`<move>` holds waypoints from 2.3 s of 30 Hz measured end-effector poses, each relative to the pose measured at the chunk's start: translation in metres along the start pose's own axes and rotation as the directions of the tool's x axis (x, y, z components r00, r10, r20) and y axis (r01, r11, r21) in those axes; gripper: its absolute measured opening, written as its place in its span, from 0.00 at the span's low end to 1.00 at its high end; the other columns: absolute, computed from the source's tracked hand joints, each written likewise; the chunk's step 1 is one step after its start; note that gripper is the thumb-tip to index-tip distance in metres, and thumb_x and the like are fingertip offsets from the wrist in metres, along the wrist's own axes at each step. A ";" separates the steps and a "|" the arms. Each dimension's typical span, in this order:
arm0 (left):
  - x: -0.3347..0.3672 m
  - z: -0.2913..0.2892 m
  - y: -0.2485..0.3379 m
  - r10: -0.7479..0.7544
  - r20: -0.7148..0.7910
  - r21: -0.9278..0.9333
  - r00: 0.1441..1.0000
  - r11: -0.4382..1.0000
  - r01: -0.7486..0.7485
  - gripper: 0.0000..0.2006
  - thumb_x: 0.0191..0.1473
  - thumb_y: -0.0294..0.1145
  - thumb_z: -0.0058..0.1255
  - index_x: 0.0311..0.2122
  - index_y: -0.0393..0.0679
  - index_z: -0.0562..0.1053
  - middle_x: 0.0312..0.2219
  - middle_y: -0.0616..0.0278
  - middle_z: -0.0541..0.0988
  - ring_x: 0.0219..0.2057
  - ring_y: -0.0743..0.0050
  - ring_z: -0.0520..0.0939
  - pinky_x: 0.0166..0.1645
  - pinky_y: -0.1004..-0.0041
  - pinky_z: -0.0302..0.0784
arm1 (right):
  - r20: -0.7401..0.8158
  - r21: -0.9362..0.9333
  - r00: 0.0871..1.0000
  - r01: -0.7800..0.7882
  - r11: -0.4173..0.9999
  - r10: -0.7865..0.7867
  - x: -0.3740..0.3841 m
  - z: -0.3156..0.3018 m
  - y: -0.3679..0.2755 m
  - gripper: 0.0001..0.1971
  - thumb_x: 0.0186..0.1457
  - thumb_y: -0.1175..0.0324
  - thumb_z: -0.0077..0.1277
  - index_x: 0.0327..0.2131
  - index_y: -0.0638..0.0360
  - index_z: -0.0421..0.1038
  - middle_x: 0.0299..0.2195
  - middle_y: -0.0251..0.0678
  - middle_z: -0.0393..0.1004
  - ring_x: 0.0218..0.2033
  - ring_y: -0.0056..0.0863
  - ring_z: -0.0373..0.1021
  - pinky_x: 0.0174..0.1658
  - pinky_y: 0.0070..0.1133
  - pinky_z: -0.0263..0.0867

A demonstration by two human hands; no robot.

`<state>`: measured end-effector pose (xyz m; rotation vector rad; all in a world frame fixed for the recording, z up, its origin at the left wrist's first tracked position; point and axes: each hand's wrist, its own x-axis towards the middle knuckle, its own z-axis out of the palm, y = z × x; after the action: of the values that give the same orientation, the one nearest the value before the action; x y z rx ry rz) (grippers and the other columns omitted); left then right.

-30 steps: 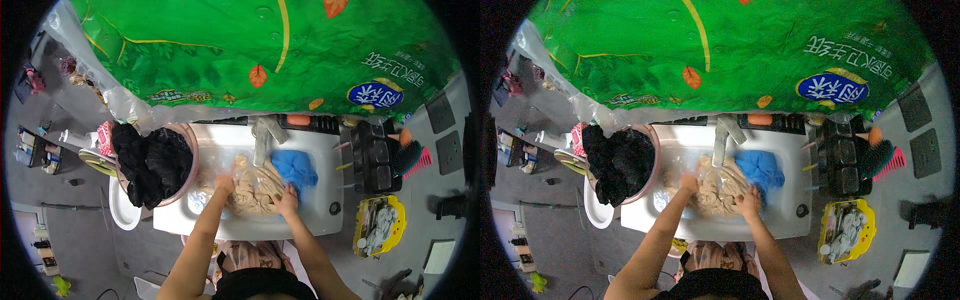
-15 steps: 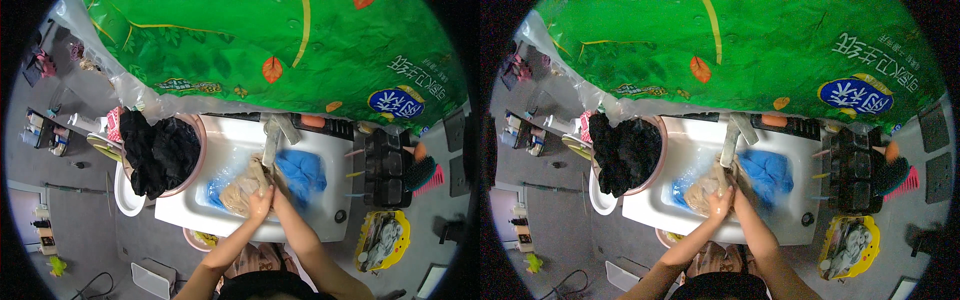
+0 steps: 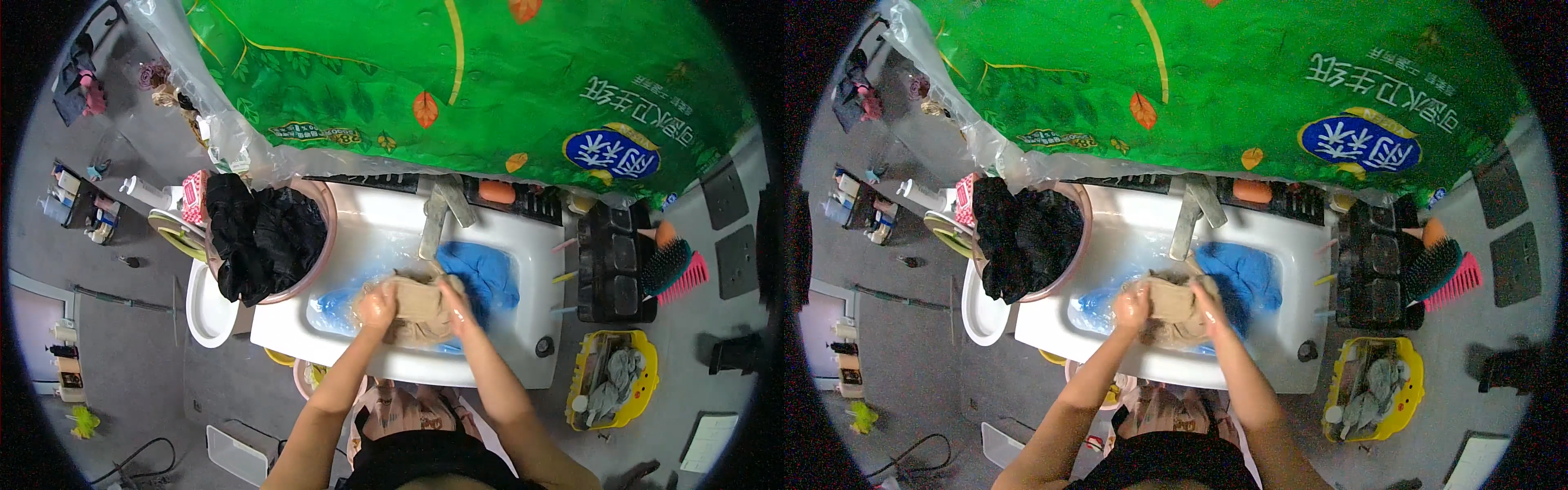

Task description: The person washes clothes in a sink by hand, wringing out individual garments and placing them into a basin. The person then empties and rinses the basin before washing more clothes in the sink.

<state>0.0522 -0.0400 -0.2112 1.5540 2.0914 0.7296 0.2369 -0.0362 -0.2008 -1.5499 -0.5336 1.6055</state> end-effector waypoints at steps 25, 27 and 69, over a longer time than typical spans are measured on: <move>0.023 -0.082 0.034 0.334 0.094 -0.135 0.938 0.938 -0.320 0.16 0.44 0.43 0.51 0.26 0.38 0.75 0.21 0.49 0.73 0.20 0.53 0.73 0.25 0.63 0.67 | 0.006 -0.431 0.747 0.602 0.672 -0.665 -0.046 -0.065 -0.022 0.13 0.49 0.71 0.48 0.39 0.66 0.68 0.35 0.37 0.73 0.36 0.22 0.68 0.41 0.19 0.62; 0.028 -0.118 0.068 0.364 -0.050 -0.254 0.930 0.896 -0.364 0.15 0.43 0.40 0.54 0.20 0.35 0.73 0.14 0.49 0.70 0.15 0.57 0.70 0.21 0.66 0.64 | 0.047 -0.430 0.683 0.673 0.602 -0.729 -0.056 -0.054 -0.045 0.13 0.49 0.72 0.47 0.39 0.66 0.68 0.36 0.37 0.72 0.37 0.21 0.67 0.42 0.18 0.61; -0.024 -0.113 0.067 -0.119 0.767 -0.616 0.630 -0.410 0.673 0.28 0.54 0.53 0.21 0.51 0.43 0.61 0.49 0.55 0.65 0.51 0.57 0.63 0.56 0.57 0.55 | 0.486 -0.070 0.829 0.351 0.934 -0.275 -0.080 0.081 0.030 0.42 0.40 0.69 0.58 0.55 0.61 0.41 0.53 0.40 0.52 0.53 0.32 0.52 0.54 0.27 0.52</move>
<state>0.0378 -0.0647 -0.0804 -0.2576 0.7947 1.1024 0.1434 -0.0973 -0.1627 -1.0896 -1.1460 1.7043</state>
